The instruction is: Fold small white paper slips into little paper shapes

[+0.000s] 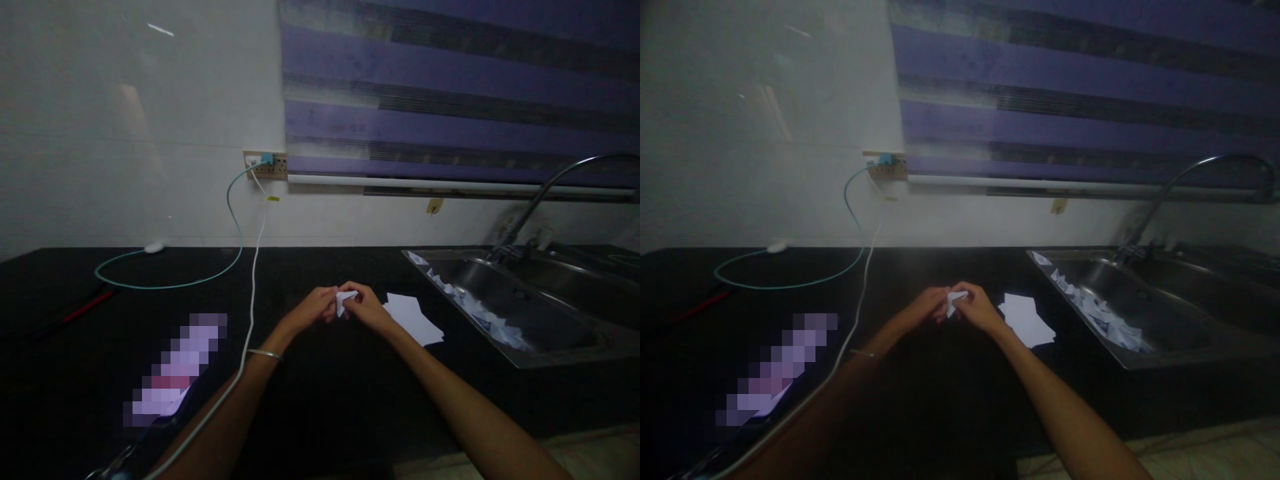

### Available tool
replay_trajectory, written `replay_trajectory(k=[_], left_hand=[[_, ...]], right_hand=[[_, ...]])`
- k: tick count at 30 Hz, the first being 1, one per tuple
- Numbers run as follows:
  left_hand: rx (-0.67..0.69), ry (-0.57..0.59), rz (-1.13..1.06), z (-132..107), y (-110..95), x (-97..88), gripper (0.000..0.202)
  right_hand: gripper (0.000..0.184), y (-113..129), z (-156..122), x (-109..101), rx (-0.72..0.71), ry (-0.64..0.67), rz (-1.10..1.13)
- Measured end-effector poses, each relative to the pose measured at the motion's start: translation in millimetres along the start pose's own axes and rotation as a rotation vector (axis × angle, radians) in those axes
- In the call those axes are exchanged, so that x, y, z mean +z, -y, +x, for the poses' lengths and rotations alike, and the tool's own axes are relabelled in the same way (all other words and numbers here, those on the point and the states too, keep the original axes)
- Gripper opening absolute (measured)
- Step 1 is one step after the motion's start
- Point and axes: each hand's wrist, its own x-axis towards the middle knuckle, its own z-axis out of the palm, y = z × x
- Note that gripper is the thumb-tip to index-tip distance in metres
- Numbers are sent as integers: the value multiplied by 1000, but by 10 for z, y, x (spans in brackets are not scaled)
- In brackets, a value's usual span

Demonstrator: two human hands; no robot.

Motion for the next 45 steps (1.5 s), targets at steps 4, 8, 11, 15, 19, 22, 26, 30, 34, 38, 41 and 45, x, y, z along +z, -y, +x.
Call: replay_trajectory(k=[4,8,11,15,19,22,26,30,34,38,41,45], left_hand=[[-70,-1,-8,-6,-49,54,62],[-76,-16,-1,7,-16,50,59],[-60,40,-57,41,80,-5,56],[-76,39,-166,62,133,-69,52],[-87,6,-250,5,0,-65,45],[-54,63,-198,-33,-63,-50,46],[-17,86,-120,-32,-8,-41,55],[-35,51,-64,-31,12,-17,58],[-45,31,47,-48,-2,-10,57],[3,64,99,-54,34,-40,58],[1,78,92,-52,50,-46,58],[-13,5,101,-54,16,-18,52]], right_hand=[[15,13,-25,-10,-101,-92,-166],[16,55,-69,-19,-224,-114,-349],[15,79,-91,-25,-241,-96,-390],[19,100,-97,-40,-231,-50,-297],[25,113,-67,-58,-93,33,15],[24,108,-34,-58,36,46,128],[25,110,-21,-50,90,54,106],[25,100,-9,-71,50,-9,67],[23,64,11,-93,-11,-80,82],[25,58,15,-74,-24,-88,77],[27,66,17,-61,-35,-90,74],[30,52,30,-65,-49,-133,92]])
